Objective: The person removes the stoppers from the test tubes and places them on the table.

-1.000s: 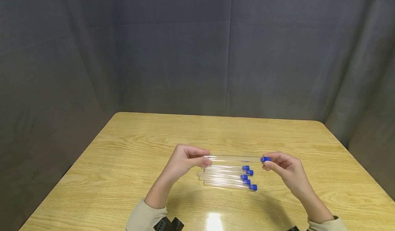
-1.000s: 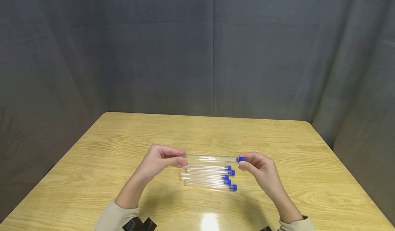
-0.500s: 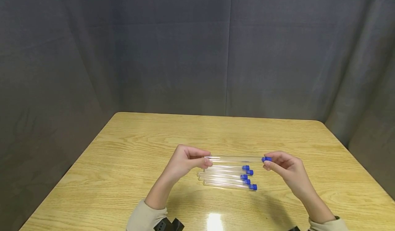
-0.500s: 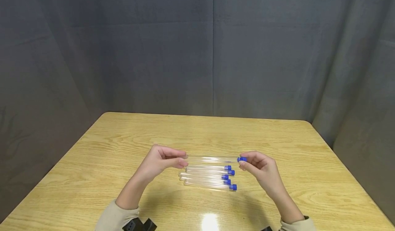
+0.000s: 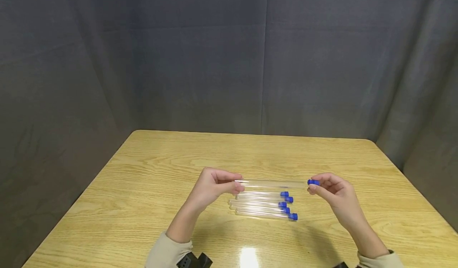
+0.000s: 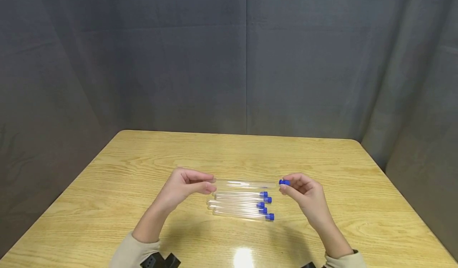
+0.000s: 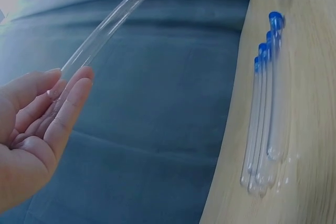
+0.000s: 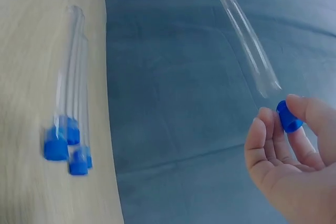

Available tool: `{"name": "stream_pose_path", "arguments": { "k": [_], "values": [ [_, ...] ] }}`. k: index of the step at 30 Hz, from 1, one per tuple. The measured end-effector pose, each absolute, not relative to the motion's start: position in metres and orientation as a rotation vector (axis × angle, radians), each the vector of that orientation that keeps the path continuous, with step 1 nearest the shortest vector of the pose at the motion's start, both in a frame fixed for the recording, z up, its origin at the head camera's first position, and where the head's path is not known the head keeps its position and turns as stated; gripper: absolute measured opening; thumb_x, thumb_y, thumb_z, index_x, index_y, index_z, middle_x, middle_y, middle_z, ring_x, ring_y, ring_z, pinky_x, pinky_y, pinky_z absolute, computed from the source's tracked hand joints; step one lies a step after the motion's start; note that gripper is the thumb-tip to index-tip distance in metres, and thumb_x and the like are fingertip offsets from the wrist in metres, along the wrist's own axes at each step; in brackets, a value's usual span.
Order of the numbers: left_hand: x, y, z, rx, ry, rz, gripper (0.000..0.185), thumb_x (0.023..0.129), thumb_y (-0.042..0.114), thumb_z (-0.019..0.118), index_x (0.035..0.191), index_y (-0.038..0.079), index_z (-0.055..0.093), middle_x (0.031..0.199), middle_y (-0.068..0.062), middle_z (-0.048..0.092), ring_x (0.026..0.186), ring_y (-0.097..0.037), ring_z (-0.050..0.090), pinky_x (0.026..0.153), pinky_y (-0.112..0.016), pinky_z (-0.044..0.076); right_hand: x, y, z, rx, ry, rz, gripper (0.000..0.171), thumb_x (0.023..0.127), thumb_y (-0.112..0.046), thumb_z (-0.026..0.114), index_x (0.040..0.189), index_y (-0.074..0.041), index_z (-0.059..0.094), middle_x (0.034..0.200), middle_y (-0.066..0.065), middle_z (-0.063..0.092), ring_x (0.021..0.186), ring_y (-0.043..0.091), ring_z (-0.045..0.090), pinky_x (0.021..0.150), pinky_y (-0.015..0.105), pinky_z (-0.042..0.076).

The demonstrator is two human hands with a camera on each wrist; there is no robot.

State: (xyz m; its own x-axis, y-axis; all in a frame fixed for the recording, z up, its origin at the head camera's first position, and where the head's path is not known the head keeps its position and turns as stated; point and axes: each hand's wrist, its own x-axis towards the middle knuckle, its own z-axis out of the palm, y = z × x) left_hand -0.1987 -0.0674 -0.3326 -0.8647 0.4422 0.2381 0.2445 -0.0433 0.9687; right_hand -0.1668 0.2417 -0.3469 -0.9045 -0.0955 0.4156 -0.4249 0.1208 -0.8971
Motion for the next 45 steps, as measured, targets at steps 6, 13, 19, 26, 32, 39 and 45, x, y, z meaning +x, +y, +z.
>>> {"name": "stream_pose_path", "arguments": {
  "k": [6, 13, 19, 26, 32, 39, 45],
  "values": [
    [-0.200, -0.073, -0.331, 0.729, 2.071, 2.069, 0.023, 0.081, -0.001, 0.062, 0.101, -0.012, 0.062, 0.084, -0.020, 0.065, 0.078, -0.029, 0.064, 0.073, -0.036, 0.051, -0.168, 0.248, -0.347, 0.494, -2.113, 1.867, 0.013, 0.084, 0.006, 0.057, 0.095, 0.011, 0.056, 0.077, 0.005, 0.061, 0.070, 0.016, 0.060, 0.072, 0.023, 0.049],
    [-0.200, -0.071, -0.332, 0.751, 2.056, 2.066, 0.024, 0.082, -0.002, 0.061, 0.102, -0.014, 0.060, 0.084, -0.022, 0.065, 0.078, -0.032, 0.064, 0.073, -0.035, 0.050, -0.171, 0.250, -0.350, 0.573, -2.077, 1.905, 0.013, 0.084, 0.009, 0.055, 0.097, 0.011, 0.056, 0.079, 0.005, 0.060, 0.072, 0.015, 0.060, 0.072, 0.024, 0.049],
    [-0.200, -0.069, -0.335, 0.745, 2.049, 2.052, 0.023, 0.081, -0.002, 0.062, 0.100, -0.014, 0.061, 0.085, -0.021, 0.065, 0.078, -0.034, 0.063, 0.073, -0.035, 0.051, -0.168, 0.246, -0.346, 0.521, -2.101, 1.914, 0.012, 0.083, 0.007, 0.056, 0.095, 0.010, 0.056, 0.080, 0.002, 0.061, 0.071, 0.013, 0.061, 0.071, 0.023, 0.050],
    [-0.199, -0.066, -0.338, 0.720, 2.052, 2.036, 0.023, 0.081, -0.002, 0.061, 0.101, -0.014, 0.061, 0.087, -0.022, 0.064, 0.078, -0.030, 0.064, 0.072, -0.034, 0.051, -0.168, 0.247, -0.349, 0.531, -2.088, 1.939, 0.011, 0.084, 0.008, 0.055, 0.094, 0.011, 0.056, 0.080, 0.003, 0.062, 0.071, 0.014, 0.061, 0.070, 0.024, 0.050],
    [-0.198, -0.066, -0.342, 0.721, 2.064, 2.023, 0.023, 0.081, -0.001, 0.062, 0.101, -0.013, 0.061, 0.088, -0.022, 0.064, 0.079, -0.032, 0.063, 0.072, -0.034, 0.051, -0.178, 0.256, -0.364, 0.601, -2.046, 1.987, 0.011, 0.085, 0.001, 0.058, 0.095, 0.005, 0.059, 0.082, 0.004, 0.062, 0.073, 0.015, 0.060, 0.072, 0.025, 0.050],
    [-0.199, -0.066, -0.348, 0.723, 2.096, 1.987, 0.025, 0.079, 0.002, 0.066, 0.099, -0.012, 0.062, 0.089, -0.021, 0.064, 0.080, -0.037, 0.062, 0.072, -0.033, 0.051, -0.171, 0.252, -0.357, 0.539, -2.125, 1.933, 0.014, 0.084, -0.003, 0.060, 0.093, 0.006, 0.057, 0.080, 0.004, 0.061, 0.071, 0.014, 0.060, 0.070, 0.025, 0.050],
    [-0.199, -0.067, -0.353, 0.720, 2.127, 1.951, 0.026, 0.077, 0.004, 0.068, 0.098, -0.011, 0.064, 0.090, -0.021, 0.064, 0.078, -0.031, 0.063, 0.071, -0.032, 0.051, -0.177, 0.257, -0.369, 0.588, -2.084, 1.992, 0.010, 0.085, -0.002, 0.058, 0.094, 0.003, 0.059, 0.081, 0.002, 0.061, 0.073, 0.013, 0.060, 0.073, 0.024, 0.049]
  ]
}}
